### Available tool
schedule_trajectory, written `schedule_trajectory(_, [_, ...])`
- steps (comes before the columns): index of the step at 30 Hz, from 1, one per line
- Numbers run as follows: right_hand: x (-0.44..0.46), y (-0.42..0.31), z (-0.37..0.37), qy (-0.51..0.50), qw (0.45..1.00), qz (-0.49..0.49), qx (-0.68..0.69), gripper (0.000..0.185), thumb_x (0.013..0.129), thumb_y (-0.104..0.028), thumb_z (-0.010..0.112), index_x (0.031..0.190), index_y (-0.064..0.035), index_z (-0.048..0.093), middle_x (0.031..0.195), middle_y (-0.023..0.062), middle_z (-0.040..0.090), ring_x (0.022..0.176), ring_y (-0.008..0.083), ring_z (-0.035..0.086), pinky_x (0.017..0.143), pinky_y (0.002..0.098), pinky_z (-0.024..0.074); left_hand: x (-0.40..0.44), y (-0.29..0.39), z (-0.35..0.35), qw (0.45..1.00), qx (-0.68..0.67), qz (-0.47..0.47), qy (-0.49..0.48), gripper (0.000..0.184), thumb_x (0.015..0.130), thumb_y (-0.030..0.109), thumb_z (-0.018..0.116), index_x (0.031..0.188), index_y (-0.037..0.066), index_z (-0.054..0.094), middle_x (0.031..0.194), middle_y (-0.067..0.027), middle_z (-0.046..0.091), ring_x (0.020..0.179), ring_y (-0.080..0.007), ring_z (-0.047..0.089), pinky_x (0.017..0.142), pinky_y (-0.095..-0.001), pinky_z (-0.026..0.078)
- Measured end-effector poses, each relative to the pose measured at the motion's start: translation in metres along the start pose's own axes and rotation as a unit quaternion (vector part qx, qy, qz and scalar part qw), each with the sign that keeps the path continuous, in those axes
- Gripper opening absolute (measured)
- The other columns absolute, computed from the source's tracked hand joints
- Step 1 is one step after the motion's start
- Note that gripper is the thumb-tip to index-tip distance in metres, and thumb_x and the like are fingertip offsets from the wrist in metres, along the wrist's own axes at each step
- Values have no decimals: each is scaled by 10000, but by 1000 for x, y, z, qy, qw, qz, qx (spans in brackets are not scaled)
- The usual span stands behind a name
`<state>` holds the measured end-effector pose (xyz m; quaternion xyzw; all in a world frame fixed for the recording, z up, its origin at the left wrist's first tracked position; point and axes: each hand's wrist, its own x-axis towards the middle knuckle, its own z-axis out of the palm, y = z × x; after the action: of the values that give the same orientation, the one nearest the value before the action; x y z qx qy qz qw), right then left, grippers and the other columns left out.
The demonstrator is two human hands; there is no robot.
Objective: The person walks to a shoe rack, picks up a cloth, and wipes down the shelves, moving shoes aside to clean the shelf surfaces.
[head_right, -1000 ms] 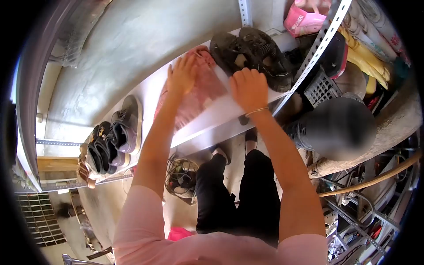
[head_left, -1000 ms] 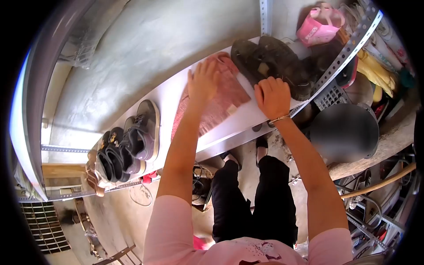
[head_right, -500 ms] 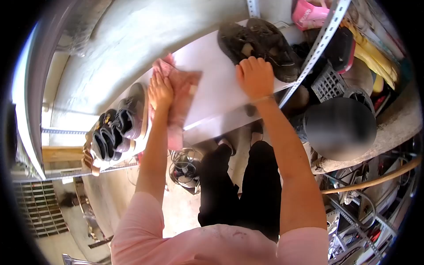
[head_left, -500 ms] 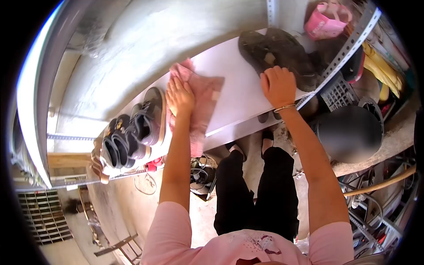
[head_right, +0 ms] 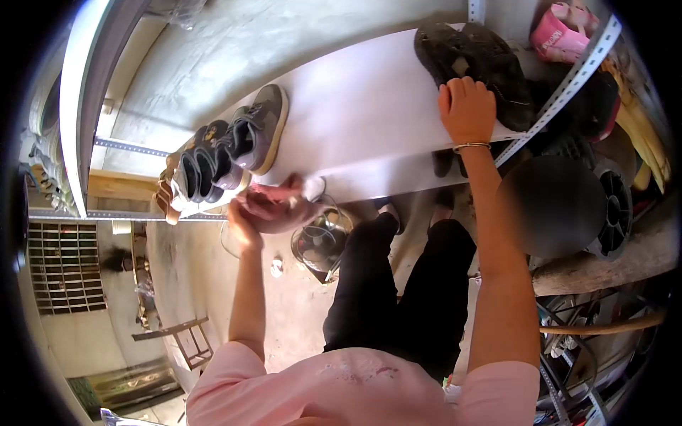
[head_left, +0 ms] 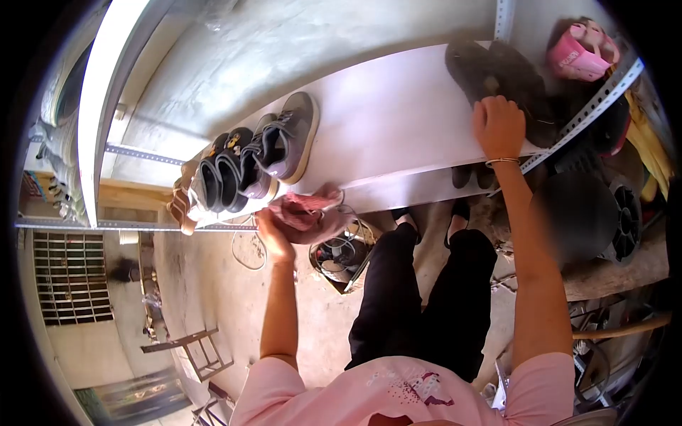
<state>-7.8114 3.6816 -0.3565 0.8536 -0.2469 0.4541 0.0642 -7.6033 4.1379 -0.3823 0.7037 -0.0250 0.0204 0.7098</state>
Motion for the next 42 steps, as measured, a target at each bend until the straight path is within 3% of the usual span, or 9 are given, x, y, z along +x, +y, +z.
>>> schedule_trajectory(3, [-1,0,0,2,1000,-1,-15,140,836,-210,613,783,-117,524,739,53,506,699,255,517,605,385,404,26,67,1,945,221,235,-59,278,935,224,506,1087,-1,565,926,-84,564,910,-224,522,851,-319,421])
schedule_trajectory(6, [-1,0,-1,3,1000,-6,-9,139,836,-210,615,783,-117,526,739,51,508,696,250,515,606,379,405,66,103,13,782,531,320,-67,289,904,276,557,1005,20,647,955,-183,611,953,-323,565,854,-386,450])
schedule_trajectory(10, [0,-1,-1,-9,1000,10,-16,141,836,-211,617,783,-118,526,739,49,509,698,248,515,610,375,406,90,137,58,726,673,66,-127,673,879,639,401,988,50,708,1021,-228,656,1054,-384,584,903,-423,437])
schedule_trajectory(12, [-1,0,0,-4,1000,7,-9,142,834,-213,620,785,-118,526,738,48,509,702,247,515,615,374,407,117,128,63,701,683,95,-181,793,846,733,330,970,54,722,1000,-235,662,1054,-377,595,903,-418,438])
schedule_trajectory(18, [-2,1,4,5,1000,7,-3,140,830,-209,619,785,-118,523,740,49,499,701,243,508,615,374,402,118,137,104,589,740,41,-324,654,823,625,507,888,9,717,788,-191,681,822,-329,668,765,-383,488])
schedule_trajectory(23, [-1,2,4,9,1000,11,-6,147,824,-210,621,774,-120,516,736,49,492,700,243,505,614,374,397,123,144,110,718,616,41,-322,361,811,348,598,908,22,716,782,-167,687,754,-292,668,722,-360,496])
schedule_trajectory(36, [-2,1,-1,7,1000,16,7,158,813,-207,632,765,-121,509,741,51,488,711,247,509,615,381,392,29,122,306,689,596,172,-375,536,809,518,533,932,28,713,991,-195,679,992,-345,636,845,-424,490])
schedule_trajectory(40, [-2,0,-1,10,1000,9,7,153,810,-202,637,768,-121,514,743,53,487,712,251,512,614,385,391,-42,146,274,822,449,200,-287,439,859,479,546,832,63,683,896,-154,685,882,-333,650,759,-407,501])
schedule_trajectory(42, [-1,-1,-3,17,1000,7,10,142,807,-192,640,777,-119,522,744,55,487,708,254,513,611,385,390,-56,150,230,809,455,257,-268,414,881,444,554,806,51,660,831,-144,669,819,-291,664,716,-390,500])
